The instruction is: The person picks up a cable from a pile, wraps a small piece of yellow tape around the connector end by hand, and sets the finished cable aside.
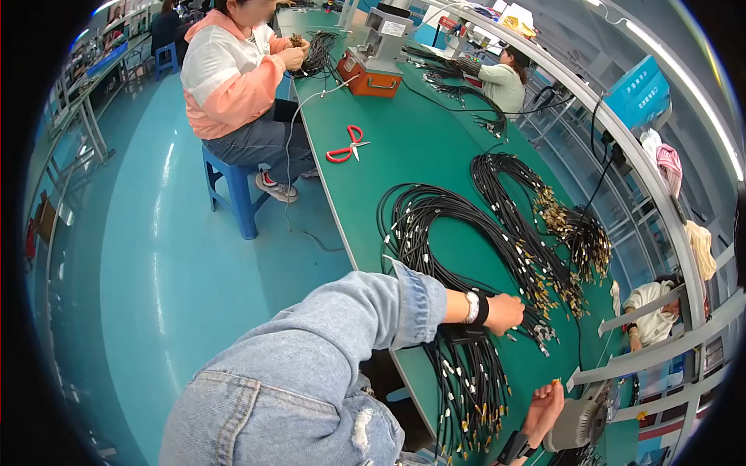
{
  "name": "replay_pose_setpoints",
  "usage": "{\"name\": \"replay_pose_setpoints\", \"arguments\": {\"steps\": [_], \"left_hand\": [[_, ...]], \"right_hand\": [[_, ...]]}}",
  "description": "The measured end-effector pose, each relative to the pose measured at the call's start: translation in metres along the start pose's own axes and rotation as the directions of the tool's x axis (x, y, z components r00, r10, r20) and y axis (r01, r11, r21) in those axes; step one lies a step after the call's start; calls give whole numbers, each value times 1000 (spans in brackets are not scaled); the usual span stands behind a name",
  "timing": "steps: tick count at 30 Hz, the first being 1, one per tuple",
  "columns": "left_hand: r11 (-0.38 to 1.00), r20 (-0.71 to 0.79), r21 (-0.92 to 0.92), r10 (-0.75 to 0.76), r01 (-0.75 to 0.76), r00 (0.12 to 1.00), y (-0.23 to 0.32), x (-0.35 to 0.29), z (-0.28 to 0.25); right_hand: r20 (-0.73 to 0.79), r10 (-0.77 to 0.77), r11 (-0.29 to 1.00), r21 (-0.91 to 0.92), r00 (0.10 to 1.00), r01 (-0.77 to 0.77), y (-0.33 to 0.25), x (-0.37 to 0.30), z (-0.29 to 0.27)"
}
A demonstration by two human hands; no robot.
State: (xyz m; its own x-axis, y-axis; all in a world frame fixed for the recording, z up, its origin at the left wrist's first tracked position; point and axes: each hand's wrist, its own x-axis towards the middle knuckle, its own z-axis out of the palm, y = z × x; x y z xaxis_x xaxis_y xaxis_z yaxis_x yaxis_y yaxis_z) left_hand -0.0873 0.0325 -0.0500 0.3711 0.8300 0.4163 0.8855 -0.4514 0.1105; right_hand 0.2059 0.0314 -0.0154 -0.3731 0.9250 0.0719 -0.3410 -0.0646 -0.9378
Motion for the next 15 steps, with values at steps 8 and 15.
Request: {"name": "replay_pose_setpoints", "arguments": {"steps": [8,15], "left_hand": [[669,18,-742,83,-42,996,2,-36,-47],[454,66,-882,-150,128,986,21,-33,-60]], "right_hand": [[-28,-1,999,44,1000,2,3,6,1],[-75,32,998,57,997,-28,7,1,8]]}}
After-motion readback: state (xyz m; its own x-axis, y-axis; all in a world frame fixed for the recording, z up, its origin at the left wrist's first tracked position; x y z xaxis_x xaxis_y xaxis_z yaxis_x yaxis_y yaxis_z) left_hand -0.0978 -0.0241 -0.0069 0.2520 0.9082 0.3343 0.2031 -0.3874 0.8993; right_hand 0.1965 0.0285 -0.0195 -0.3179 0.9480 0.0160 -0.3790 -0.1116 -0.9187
